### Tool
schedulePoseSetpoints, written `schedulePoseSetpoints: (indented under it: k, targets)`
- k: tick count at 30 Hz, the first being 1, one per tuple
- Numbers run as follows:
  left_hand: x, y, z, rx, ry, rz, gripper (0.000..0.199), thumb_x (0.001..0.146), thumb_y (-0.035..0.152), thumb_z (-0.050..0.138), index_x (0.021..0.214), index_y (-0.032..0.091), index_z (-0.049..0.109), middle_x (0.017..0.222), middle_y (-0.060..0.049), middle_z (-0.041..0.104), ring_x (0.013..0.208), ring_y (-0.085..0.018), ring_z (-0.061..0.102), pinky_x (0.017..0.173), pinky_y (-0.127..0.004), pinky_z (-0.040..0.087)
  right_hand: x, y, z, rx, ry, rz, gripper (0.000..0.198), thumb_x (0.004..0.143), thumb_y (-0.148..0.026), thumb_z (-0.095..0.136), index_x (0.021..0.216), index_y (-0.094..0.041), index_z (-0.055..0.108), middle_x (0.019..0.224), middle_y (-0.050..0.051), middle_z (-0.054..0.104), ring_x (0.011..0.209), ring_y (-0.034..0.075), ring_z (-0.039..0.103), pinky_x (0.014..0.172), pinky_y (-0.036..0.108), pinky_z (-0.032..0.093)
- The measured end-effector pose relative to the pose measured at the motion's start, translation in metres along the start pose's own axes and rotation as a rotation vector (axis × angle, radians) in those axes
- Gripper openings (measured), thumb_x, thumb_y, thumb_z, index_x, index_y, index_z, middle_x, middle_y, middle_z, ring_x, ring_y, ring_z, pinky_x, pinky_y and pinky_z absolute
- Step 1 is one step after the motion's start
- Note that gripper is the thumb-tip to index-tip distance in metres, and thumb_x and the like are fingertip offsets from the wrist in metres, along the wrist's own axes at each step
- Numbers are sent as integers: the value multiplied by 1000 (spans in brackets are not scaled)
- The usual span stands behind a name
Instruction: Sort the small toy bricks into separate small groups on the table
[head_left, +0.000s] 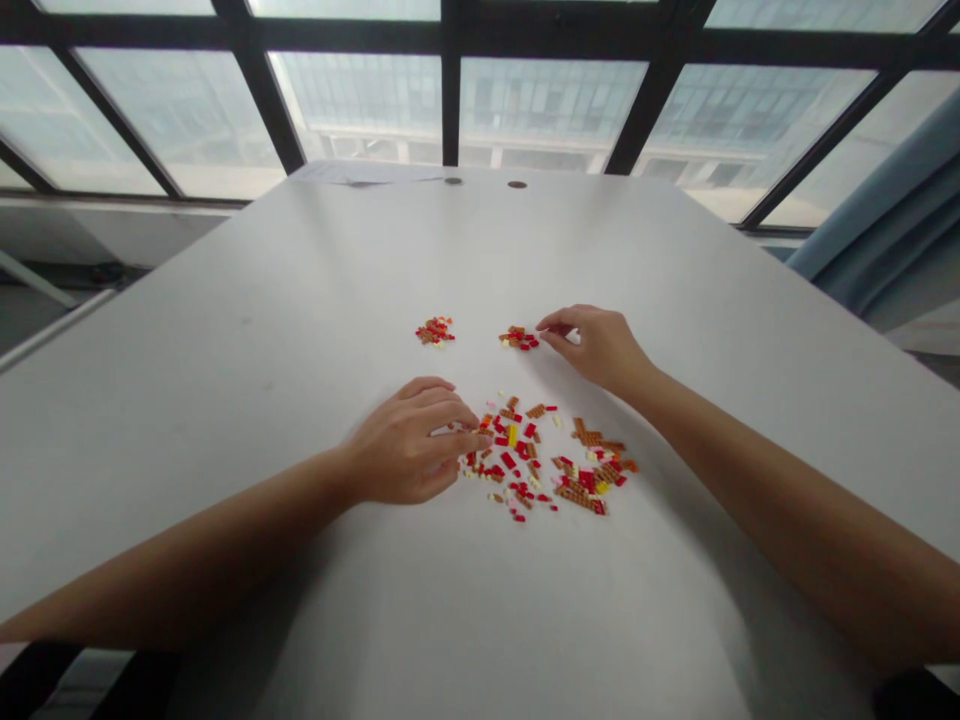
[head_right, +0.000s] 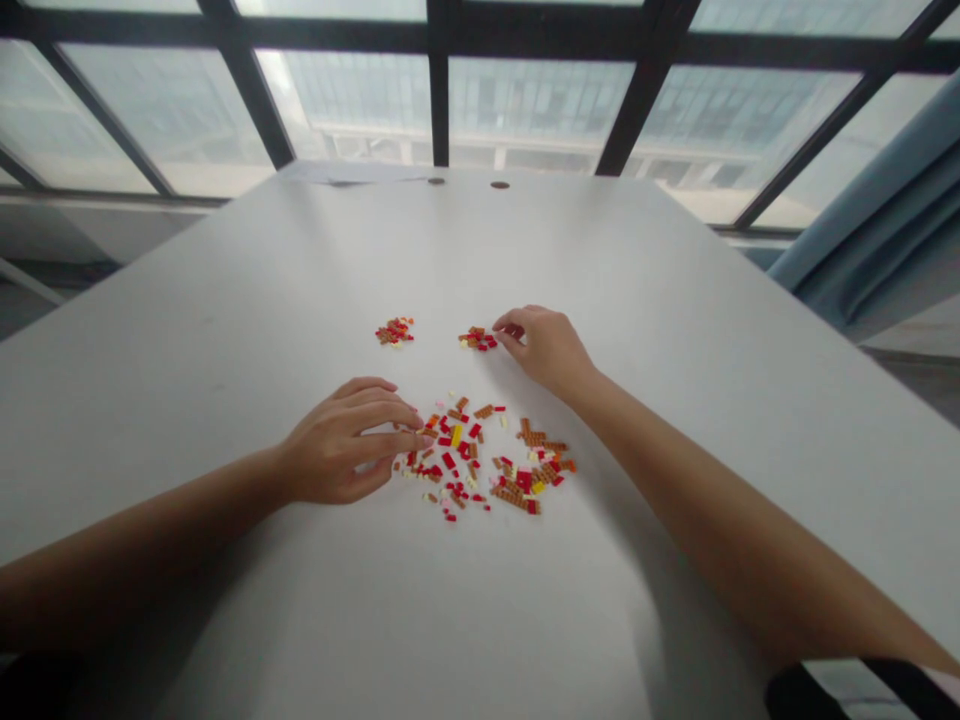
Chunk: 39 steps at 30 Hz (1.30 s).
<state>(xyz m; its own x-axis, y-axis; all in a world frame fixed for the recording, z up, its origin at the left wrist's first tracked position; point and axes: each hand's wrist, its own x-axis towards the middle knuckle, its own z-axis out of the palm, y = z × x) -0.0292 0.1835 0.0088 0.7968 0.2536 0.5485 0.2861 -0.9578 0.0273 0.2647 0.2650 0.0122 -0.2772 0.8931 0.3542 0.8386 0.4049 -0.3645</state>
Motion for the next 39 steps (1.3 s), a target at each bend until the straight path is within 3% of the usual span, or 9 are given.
schedulePoseSetpoints:
  k: [3,7,10,14,21,28,33,39]
  targets:
    - [0,0,1,1,10,7,29,88,11,54,112,23,66,103,-4,75,94,-16,69,101,-39,50,-5,2,-4,-50,-72,24,21,89,-27,61,95,-18,80,91,8,75,79,19,68,82,35,52]
    - [0,1,1,4,18,10,31,87,12,56,113,23,66,104,-4,75,95,-17,69,102,-40,49,-7,6,-5,-120,-163,-27,29,93,-25,56,108,-21,80,103,11,74,79,19,67,83,35,52]
    - [-1,1,1,-4,16,9,34,85,10,58,114,23,67,105,-4,74,97,-17,68,103,-40,49,-11,7,-6,-138,-174,-38,33,94,-25,53,116,-25,78,109,10,73,82,19,67,84,36,52]
    - [0,2,0,1,16,12,32,86,11,56,113,23,67,104,-4,74,96,-17,68,102,-40,49,-17,2,-9,-116,-184,-75,33,92,-21,54,112,-28,80,112,9,73,87,19,68,89,37,52]
    - [1,2,-1,2,28,15,28,87,10,54,110,23,66,102,-4,75,94,-16,69,100,-40,50,-22,-14,-22,-268,-276,-65,50,87,-12,50,129,-29,72,122,12,70,100,24,68,91,42,52]
    - [1,1,3,1,19,15,28,88,11,54,111,23,66,102,-4,75,94,-16,70,100,-40,51,-44,-5,-55,-3,-398,-117,28,91,-32,57,109,-31,78,110,3,77,94,21,72,87,37,55]
    - [1,1,7,-1,29,19,30,87,9,55,111,22,66,101,-5,75,93,-17,70,99,-40,51,-48,-3,-60,-15,-503,-38,13,81,-27,67,85,-29,79,86,-1,79,79,18,72,75,31,53]
    - [3,2,8,1,18,21,32,86,9,57,113,23,66,102,-4,74,95,-17,69,100,-38,50,-45,-19,-65,-21,-699,-6,21,81,-38,63,89,-26,79,87,0,79,80,18,71,70,29,50]
